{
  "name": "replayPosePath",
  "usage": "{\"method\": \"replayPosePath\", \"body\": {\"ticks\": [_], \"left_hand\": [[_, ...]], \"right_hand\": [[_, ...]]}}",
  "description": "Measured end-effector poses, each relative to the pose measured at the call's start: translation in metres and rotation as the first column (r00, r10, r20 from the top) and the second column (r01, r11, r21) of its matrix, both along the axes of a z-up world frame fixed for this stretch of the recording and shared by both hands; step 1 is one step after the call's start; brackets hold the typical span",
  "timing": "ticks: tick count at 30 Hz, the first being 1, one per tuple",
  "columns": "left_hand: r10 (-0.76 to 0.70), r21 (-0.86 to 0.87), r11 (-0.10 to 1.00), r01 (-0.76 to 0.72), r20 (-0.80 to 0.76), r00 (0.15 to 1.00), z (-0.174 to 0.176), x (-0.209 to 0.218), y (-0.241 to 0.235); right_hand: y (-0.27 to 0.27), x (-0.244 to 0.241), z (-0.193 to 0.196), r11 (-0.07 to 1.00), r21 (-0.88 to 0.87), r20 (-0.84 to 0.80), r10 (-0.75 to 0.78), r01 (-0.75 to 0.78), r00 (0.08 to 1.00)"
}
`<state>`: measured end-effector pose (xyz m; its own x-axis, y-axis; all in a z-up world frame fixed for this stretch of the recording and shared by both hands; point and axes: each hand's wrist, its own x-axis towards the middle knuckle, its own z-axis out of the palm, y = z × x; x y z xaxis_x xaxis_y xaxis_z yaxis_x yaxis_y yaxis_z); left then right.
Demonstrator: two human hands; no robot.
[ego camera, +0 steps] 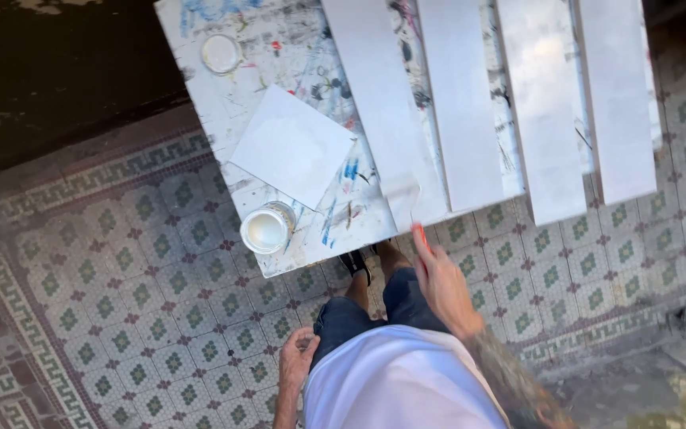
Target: Painting wooden planks using a paint roller and white paint on a workshop table.
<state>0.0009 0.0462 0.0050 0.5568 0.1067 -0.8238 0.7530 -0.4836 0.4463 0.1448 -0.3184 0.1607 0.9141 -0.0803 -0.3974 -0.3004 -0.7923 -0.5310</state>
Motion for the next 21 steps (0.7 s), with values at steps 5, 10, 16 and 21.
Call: {"method": "replayPosePath", "body": {"ticks": [5, 10, 16, 21], "left_hand": [[0.058, 0.128, 0.991, -0.034, -0.19, 0.98, -0.007, -0.024, -0.002], [0.16, 0.239, 0.963, -0.124, -0.138, 0.977, -0.032, -0.086, -0.011], [0.51, 0.171, 0.86, -0.48, -0.259, 0.82, -0.041, -0.11, -0.028], [0.25, 0.153, 0.96, -0.234, -0.094, 0.964, -0.024, -0.102, -0.026]], "right_hand": [[-0.002, 0.143, -0.02, 0.998, 0.02, 0.059, 0.062, -0.063, 0.996], [-0.014, 0.299, -0.089, 0.992, -0.084, 0.217, 0.112, -0.095, 0.97], [-0.014, 0.444, -0.087, 0.986, -0.064, 0.295, 0.165, -0.152, 0.941], [-0.042, 0.414, -0.098, 0.933, -0.248, 0.52, 0.356, -0.262, 0.776]]}}
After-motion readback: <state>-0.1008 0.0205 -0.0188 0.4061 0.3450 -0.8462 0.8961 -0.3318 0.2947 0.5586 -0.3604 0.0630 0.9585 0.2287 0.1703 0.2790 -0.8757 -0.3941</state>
